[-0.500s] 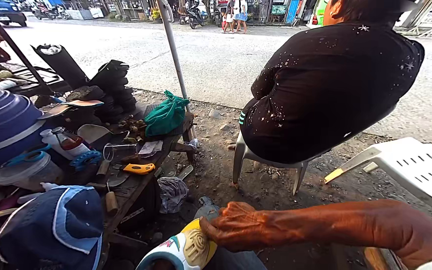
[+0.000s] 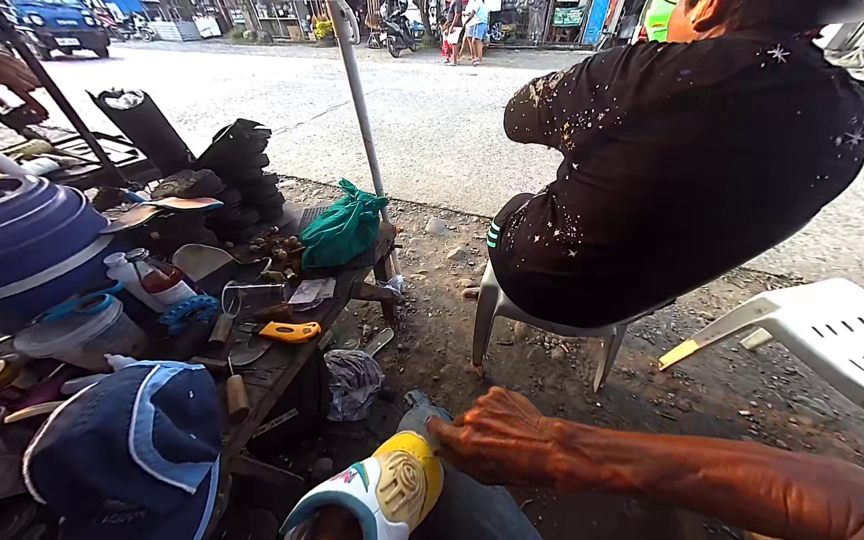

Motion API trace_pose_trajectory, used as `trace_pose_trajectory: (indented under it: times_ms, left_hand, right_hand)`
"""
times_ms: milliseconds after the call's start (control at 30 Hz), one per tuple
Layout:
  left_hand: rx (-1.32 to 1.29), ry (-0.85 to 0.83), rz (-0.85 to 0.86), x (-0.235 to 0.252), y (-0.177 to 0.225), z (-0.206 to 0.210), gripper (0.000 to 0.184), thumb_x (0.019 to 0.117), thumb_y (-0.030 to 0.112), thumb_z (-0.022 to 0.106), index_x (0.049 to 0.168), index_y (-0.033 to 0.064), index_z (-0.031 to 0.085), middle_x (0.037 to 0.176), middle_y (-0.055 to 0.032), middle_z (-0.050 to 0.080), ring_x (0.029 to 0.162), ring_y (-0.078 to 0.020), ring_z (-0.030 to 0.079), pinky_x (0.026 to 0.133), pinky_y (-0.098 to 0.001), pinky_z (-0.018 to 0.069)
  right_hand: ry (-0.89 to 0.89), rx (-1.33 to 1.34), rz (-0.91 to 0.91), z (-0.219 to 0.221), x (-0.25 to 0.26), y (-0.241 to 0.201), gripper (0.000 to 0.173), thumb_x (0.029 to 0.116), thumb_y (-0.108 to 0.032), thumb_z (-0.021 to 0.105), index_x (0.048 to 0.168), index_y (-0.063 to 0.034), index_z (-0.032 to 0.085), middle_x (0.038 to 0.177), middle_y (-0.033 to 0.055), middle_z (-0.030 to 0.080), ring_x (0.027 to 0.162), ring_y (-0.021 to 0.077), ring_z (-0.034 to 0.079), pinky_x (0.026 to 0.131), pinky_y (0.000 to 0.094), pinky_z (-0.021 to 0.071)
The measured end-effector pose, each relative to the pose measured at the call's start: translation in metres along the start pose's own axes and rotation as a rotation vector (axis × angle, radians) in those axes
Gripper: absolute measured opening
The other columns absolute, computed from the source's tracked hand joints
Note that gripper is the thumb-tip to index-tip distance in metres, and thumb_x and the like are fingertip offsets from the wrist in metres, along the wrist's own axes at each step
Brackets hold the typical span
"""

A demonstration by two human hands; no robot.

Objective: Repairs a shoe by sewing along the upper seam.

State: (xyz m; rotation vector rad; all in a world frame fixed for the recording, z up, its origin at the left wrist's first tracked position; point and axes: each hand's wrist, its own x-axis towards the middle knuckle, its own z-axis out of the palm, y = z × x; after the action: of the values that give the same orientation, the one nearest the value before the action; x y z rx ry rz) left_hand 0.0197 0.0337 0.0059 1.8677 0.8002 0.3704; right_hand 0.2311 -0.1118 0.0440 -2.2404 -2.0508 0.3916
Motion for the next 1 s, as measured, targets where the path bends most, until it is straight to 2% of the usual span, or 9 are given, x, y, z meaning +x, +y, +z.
trace_pose_trajectory:
  times_ms: [167,200,267,333,433,500,700,800,1000]
  left_hand:
    - [-0.053,0.025,0.058,0.001,-0.005,0.0,0.01,0.0924,-0.003,0.055,0.091,-0.0065,0.065,0.083,0.0035,0.066,0.087,0.0112,0.059,0.087,-0.0097,0.0458]
    - [0.009,0.023,0.078,0.0,-0.008,0.0,0.013,0.0934,-0.001,0.055,0.095,-0.0084,0.065,0.087,-0.0008,0.067,0.091,0.007,0.06,0.09,-0.0126,0.046]
    - [0.199,-0.025,0.077,0.001,-0.015,-0.001,0.025,0.0964,0.004,0.055,0.107,-0.0156,0.066,0.103,-0.0211,0.07,0.105,-0.0157,0.064,0.098,-0.031,0.0463]
    - [0.256,-0.055,0.132,0.006,-0.039,0.001,0.03,0.0985,0.009,0.053,0.111,-0.0149,0.066,0.109,-0.024,0.069,0.11,-0.0205,0.064,0.101,-0.0348,0.0474]
    - [0.22,-0.044,0.121,0.006,-0.037,0.002,0.03,0.0998,0.01,0.053,0.111,-0.0153,0.065,0.108,-0.0242,0.069,0.109,-0.0191,0.064,0.101,-0.0326,0.0475]
    - [0.246,-0.055,0.028,0.001,-0.011,0.0,0.029,0.0994,0.005,0.053,0.113,-0.0179,0.064,0.111,-0.028,0.068,0.112,-0.023,0.063,0.103,-0.0349,0.0447]
    - [0.253,-0.001,0.067,-0.003,-0.018,0.001,0.027,0.0993,0.005,0.052,0.109,-0.0167,0.066,0.106,-0.0264,0.07,0.107,-0.0225,0.065,0.099,-0.0348,0.0469]
    - [0.169,0.029,0.173,-0.003,-0.041,0.004,0.025,0.0991,0.007,0.053,0.105,-0.0126,0.067,0.099,-0.0166,0.071,0.101,-0.0093,0.066,0.095,-0.025,0.0496]
    - [0.35,-0.026,0.022,-0.005,0.005,-0.002,0.026,0.0969,0.005,0.056,0.108,-0.0169,0.067,0.106,-0.0299,0.069,0.108,-0.0306,0.066,0.101,-0.0429,0.0468]
  right_hand:
    - [0.065,-0.03,0.214,-0.013,-0.022,0.037,0.041,0.1091,-0.04,0.04,0.118,-0.0092,0.066,0.076,0.0153,0.068,0.071,0.0368,0.07,0.064,0.0551,0.0526]
    - [0.115,-0.012,0.199,-0.009,-0.025,0.041,0.04,0.1086,-0.04,0.042,0.115,-0.0098,0.067,0.075,0.0136,0.068,0.069,0.0347,0.07,0.062,0.0534,0.0525]
    - [0.217,0.16,0.097,0.005,-0.027,0.043,0.037,0.1072,-0.041,0.048,0.12,-0.0125,0.069,0.085,0.0095,0.072,0.073,0.0281,0.071,0.064,0.0499,0.0549]
    - [0.254,0.458,0.001,0.022,-0.021,0.033,0.044,0.1034,-0.044,0.059,0.134,-0.0131,0.066,0.106,0.0096,0.073,0.086,0.023,0.07,0.076,0.0456,0.0569]
    - [0.476,0.8,-0.127,0.053,-0.004,0.012,0.026,0.1012,-0.025,0.066,0.106,-0.0008,0.074,0.087,0.0105,0.069,0.072,0.0129,0.061,0.067,0.0281,0.0513]
    - [0.517,1.004,-0.158,0.056,-0.001,0.004,0.024,0.102,-0.018,0.064,0.097,0.0037,0.072,0.081,0.0067,0.066,0.068,0.0043,0.056,0.064,0.0191,0.047]
    - [0.298,1.46,-0.11,0.048,-0.012,0.008,0.02,0.1035,-0.025,0.062,0.105,-0.0061,0.071,0.078,-0.0037,0.067,0.05,-0.0037,0.047,0.045,0.0138,0.038]
    - [0.214,1.571,-0.087,0.043,-0.02,0.012,0.021,0.1046,-0.029,0.06,0.11,-0.011,0.069,0.073,-0.0048,0.057,0.048,-0.0003,0.043,0.043,0.0164,0.0379]
    - [0.296,1.451,0.06,0.002,-0.06,0.058,0.014,0.0925,-0.024,0.072,0.105,-0.0183,0.069,0.07,-0.0082,0.059,0.046,-0.0022,0.044,0.042,0.0157,0.0366]
